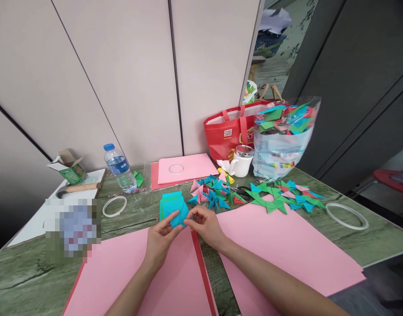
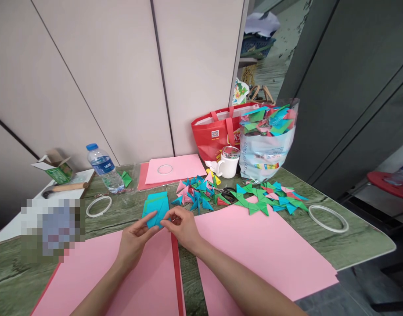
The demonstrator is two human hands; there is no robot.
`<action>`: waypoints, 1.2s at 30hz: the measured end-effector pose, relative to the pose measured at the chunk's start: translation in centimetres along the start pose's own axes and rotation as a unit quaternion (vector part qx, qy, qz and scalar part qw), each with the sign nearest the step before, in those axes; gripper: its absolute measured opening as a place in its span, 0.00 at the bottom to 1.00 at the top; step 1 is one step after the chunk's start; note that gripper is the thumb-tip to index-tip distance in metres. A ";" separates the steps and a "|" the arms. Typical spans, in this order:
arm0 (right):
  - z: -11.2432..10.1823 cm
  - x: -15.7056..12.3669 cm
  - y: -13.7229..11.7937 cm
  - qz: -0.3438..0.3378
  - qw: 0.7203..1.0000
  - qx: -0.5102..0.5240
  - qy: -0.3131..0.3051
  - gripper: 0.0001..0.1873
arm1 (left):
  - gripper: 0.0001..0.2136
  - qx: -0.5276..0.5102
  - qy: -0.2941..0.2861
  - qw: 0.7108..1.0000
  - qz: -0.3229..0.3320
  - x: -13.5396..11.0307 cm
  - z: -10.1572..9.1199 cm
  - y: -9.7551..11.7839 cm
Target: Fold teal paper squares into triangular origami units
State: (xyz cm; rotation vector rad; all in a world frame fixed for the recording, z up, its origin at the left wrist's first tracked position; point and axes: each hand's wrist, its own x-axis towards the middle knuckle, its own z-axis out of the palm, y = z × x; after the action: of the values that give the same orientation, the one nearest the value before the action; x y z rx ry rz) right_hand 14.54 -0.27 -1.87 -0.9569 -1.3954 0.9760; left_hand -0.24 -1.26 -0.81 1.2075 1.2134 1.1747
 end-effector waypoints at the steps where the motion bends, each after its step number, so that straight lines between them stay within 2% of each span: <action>1: 0.0 0.0 0.0 0.005 1.000 0.007 -0.001 0.08 | 0.25 0.005 0.001 1.000 0.002 0.0 0.0 0.1; 9: -0.1 0.2 0.2 0.072 0.993 0.092 -0.022 0.10 | 0.26 0.023 -0.005 1.000 0.006 0.0 -0.1 0.1; 20: -0.2 0.2 0.1 0.067 0.994 0.083 -0.033 0.12 | 0.24 -0.024 0.025 0.999 -0.003 -0.3 0.5 1.0; 26: -0.4 0.3 0.1 0.127 0.973 0.188 -0.049 0.12 | 0.26 -0.034 0.022 0.999 -0.012 -0.2 0.1 0.7; 36: -1.6 0.4 -0.2 0.119 0.957 0.233 -0.123 0.12 | 0.26 -0.047 0.004 0.999 -0.022 0.2 -0.3 0.3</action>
State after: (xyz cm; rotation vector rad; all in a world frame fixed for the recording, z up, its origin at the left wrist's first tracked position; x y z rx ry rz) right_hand 16.12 0.08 -1.52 -0.6691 -1.1811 1.5692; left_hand -0.56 -1.05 -0.54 1.1013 1.1733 1.1915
